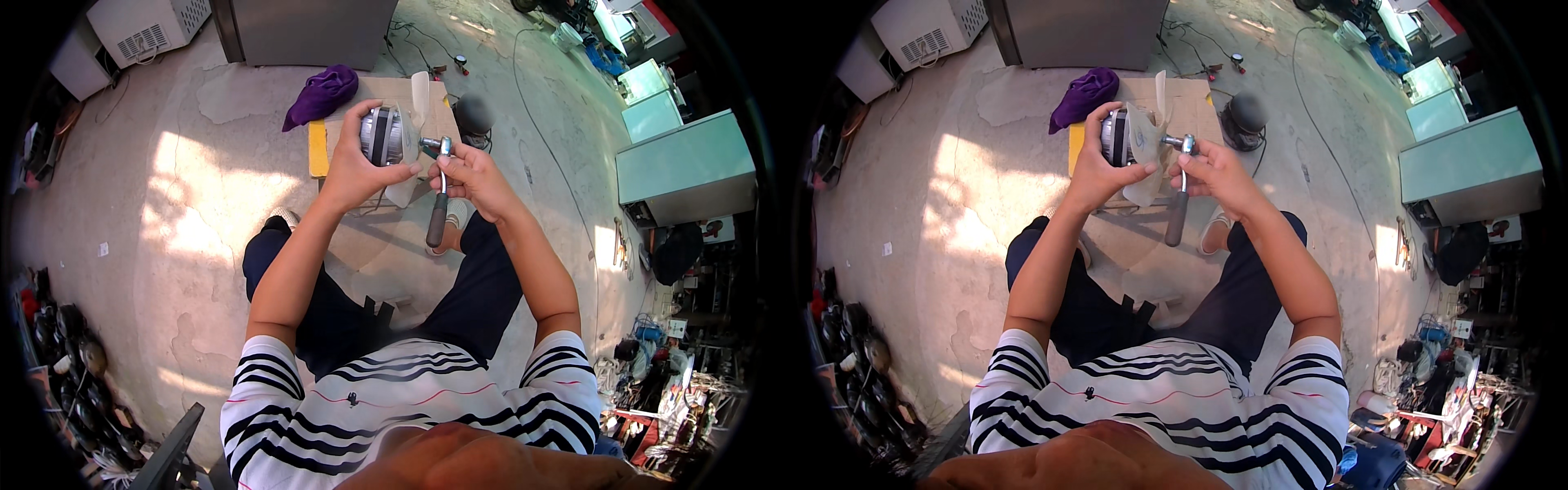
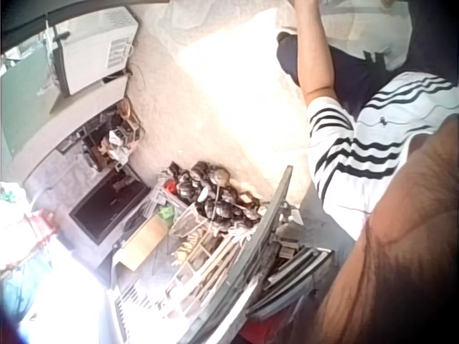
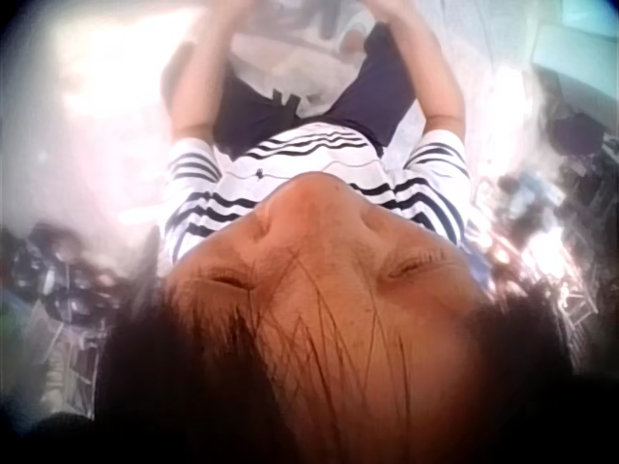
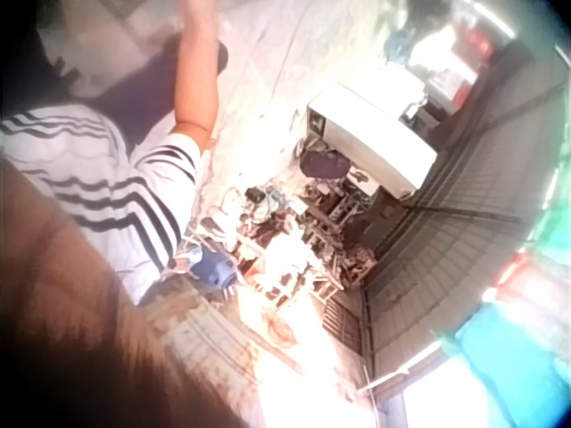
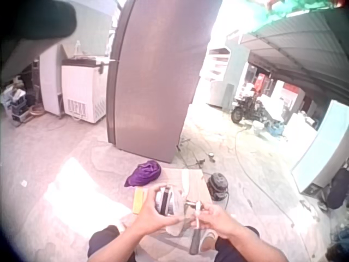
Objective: The person holds a fan blade and a motor component, then uses a socket wrench to tighten a bolt securing the blade to the motor shaft.
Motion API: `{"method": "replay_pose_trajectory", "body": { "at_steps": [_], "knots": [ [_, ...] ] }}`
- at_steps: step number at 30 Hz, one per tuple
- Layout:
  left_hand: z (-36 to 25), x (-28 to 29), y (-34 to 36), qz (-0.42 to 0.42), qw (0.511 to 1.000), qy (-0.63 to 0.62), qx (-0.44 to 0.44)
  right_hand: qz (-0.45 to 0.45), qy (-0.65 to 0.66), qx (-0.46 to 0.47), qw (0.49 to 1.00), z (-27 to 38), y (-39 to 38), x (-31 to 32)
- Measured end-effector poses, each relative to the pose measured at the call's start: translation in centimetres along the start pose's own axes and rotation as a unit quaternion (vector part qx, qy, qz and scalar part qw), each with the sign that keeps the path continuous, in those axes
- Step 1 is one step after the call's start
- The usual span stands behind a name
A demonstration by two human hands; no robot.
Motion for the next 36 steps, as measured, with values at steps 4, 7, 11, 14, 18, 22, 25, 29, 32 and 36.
{"method": "replay_pose_trajectory", "body": {
  "at_steps": [4,7,11,14,18,22,25,29,32,36],
  "knots": [
    [-0.6,0.0,-0.2,-0.012,0.994,0.045,-0.102,0.063,0.107,-0.063,0.99,-0.2,0.4,0.4],
    [-1.9,0.0,-0.6,-0.021,0.981,0.07,-0.178,0.112,0.174,-0.104,0.973,-0.5,0.6,0.8],
    [-2.3,-0.1,-0.9,-0.021,0.975,0.069,-0.212,0.118,0.139,-0.085,0.98,-0.3,0.2,0.7],
    [-2.1,0.0,-0.9,-0.021,0.975,0.079,-0.204,0.031,0.002,-0.048,0.998,-0.5,-0.1,1.0],
    [-1.9,0.1,-0.8,-0.031,0.977,0.089,-0.192,0.019,-0.042,0.01,0.999,-0.2,0.0,0.8],
    [-0.6,0.1,-0.5,-0.02,0.997,0.014,-0.069,0.007,-0.079,0.115,0.99,0.4,0.0,0.3],
    [-0.5,0.1,-0.3,-0.012,0.999,-0.042,0.005,-0.007,-0.11,0.175,0.978,1.1,-0.2,-0.1],
    [-0.1,0.2,-0.3,-0.01,0.996,-0.081,0.045,-0.045,-0.197,0.243,0.949,2.2,-0.8,-0.4],
    [0.5,0.2,-0.1,-0.015,0.996,-0.086,0.037,-0.095,-0.29,0.294,0.906,2.3,-0.8,0.0],
    [1.2,0.0,-0.2,0.001,0.992,-0.106,0.071,-0.14,-0.407,0.403,0.808,3.7,-1.9,-0.4]
  ]
}}
Point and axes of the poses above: each hand's wrist, its own y-axis towards the middle knuckle, its own x-axis out of the back of the hand, z = x × y, the point moved 7 cm from there along y, towards the middle knuckle, and after that the axes turned 11 degrees about -z, right-handed, at the moved point
